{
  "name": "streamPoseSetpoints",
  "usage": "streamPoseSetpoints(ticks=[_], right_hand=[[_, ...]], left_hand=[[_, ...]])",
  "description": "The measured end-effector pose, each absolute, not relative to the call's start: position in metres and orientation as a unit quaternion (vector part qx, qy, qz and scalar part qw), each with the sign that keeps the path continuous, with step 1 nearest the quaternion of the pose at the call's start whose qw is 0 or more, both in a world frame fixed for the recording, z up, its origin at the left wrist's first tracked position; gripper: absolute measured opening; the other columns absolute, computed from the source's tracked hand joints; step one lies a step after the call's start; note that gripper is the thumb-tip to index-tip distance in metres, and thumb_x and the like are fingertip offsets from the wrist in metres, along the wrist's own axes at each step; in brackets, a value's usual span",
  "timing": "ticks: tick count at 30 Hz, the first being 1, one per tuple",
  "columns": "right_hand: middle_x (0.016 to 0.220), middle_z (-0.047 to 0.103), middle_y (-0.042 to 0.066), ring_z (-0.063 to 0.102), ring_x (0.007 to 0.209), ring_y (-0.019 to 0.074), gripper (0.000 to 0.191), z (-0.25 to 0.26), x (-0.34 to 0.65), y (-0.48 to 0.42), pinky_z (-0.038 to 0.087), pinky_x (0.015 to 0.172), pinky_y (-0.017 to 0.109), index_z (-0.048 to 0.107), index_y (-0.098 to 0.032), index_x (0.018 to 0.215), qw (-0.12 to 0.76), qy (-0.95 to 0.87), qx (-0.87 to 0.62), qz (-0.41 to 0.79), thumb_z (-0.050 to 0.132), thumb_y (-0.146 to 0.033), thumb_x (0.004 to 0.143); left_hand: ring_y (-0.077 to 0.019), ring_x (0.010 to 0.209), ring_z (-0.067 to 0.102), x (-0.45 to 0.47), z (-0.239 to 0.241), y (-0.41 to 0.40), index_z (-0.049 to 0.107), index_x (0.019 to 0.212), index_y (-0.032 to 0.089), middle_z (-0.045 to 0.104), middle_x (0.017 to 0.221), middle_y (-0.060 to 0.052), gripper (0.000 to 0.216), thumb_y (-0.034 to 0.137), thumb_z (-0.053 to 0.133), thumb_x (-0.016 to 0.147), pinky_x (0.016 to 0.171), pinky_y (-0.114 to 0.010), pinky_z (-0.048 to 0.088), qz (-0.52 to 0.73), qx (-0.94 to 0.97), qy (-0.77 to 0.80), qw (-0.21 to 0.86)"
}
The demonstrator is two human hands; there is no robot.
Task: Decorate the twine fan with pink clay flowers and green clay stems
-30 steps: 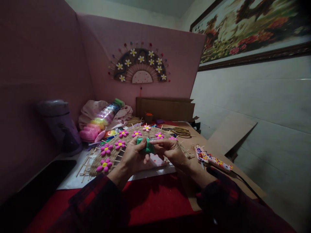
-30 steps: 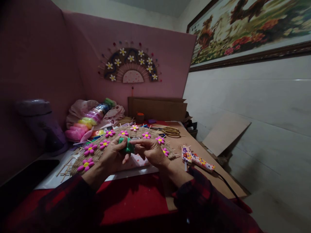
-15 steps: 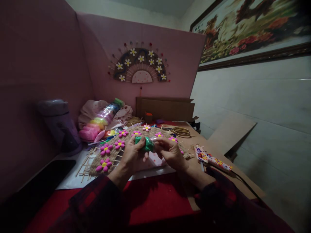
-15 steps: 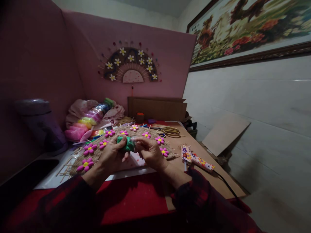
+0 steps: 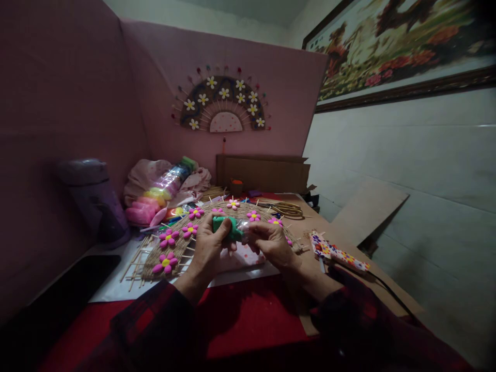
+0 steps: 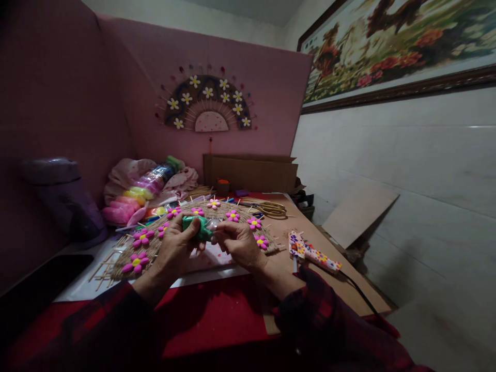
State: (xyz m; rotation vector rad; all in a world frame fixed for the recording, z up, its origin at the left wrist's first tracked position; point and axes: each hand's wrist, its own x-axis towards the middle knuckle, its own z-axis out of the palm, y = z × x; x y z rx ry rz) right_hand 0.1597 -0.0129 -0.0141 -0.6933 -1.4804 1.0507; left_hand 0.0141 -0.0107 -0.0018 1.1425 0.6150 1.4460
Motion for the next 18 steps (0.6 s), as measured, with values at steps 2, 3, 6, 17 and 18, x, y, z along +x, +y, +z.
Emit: streamPoseSetpoints(ticks=[2, 3, 6, 17, 18], right_hand=[[0.054, 0.056, -0.002, 0.041, 0.039, 0.0051, 0.015, -0.014, 0.160, -0.013, 0.034, 0.038, 0.019, 0.067, -0.016, 0.076, 0.555, -0.636, -0.295, 0.448, 0.067, -0.030, 0.071], [0.054, 0.056, -0.002, 0.042, 0.040, 0.0055, 0.014, -0.013, 0.160, -0.013, 0.034, 0.038, 0.019, 0.068, -0.016, 0.076, 0.554, -0.643, -0.295, 0.438, 0.067, -0.029, 0.071], [0.067, 0.060, 0.002, 0.050, 0.053, 0.0094, 0.011, -0.012, 0.161, -0.014, 0.042, 0.046, 0.022, 0.071, -0.018, 0.079, 0.573, -0.676, -0.296, 0.358, 0.068, -0.026, 0.072], [0.049, 0.052, -0.003, 0.047, 0.039, 0.0082, 0.018, -0.006, 0.164, -0.015, 0.041, 0.041, 0.022, 0.069, -0.014, 0.082, 0.603, -0.609, -0.321, 0.403, 0.062, -0.029, 0.077], [0.047, 0.051, -0.004, 0.046, 0.038, 0.0080, 0.018, -0.005, 0.164, -0.014, 0.040, 0.040, 0.022, 0.069, -0.013, 0.082, 0.610, -0.590, -0.316, 0.425, 0.062, -0.028, 0.076]], left_hand=[[-0.0101, 0.032, 0.049, 0.014, -0.001, -0.011, 0.044, 0.079, 0.019, 0.055, 0.052, 0.007, 0.038, 0.041, 0.073, 0.066, 0.027, -0.018, 0.036, 0.610, 0.475, 0.267, 0.576], [-0.0099, 0.031, 0.049, 0.014, 0.000, -0.010, 0.045, 0.078, 0.019, 0.054, 0.052, 0.007, 0.040, 0.042, 0.074, 0.065, 0.026, -0.018, 0.035, 0.608, 0.465, 0.271, 0.584], [-0.0082, 0.028, 0.045, 0.014, 0.002, -0.008, 0.046, 0.074, 0.018, 0.053, 0.050, 0.006, 0.040, 0.043, 0.074, 0.063, 0.025, -0.017, 0.032, 0.592, 0.443, 0.291, 0.607], [-0.0105, 0.057, 0.059, 0.014, 0.008, -0.011, 0.055, 0.102, 0.020, 0.062, 0.078, 0.001, 0.041, 0.034, 0.073, 0.068, 0.049, -0.021, 0.049, 0.594, 0.492, 0.275, 0.574], [-0.0121, 0.068, 0.062, 0.014, 0.010, -0.012, 0.056, 0.107, 0.022, 0.063, 0.090, -0.001, 0.046, 0.029, 0.075, 0.065, 0.058, -0.023, 0.051, 0.598, 0.520, 0.264, 0.550]])
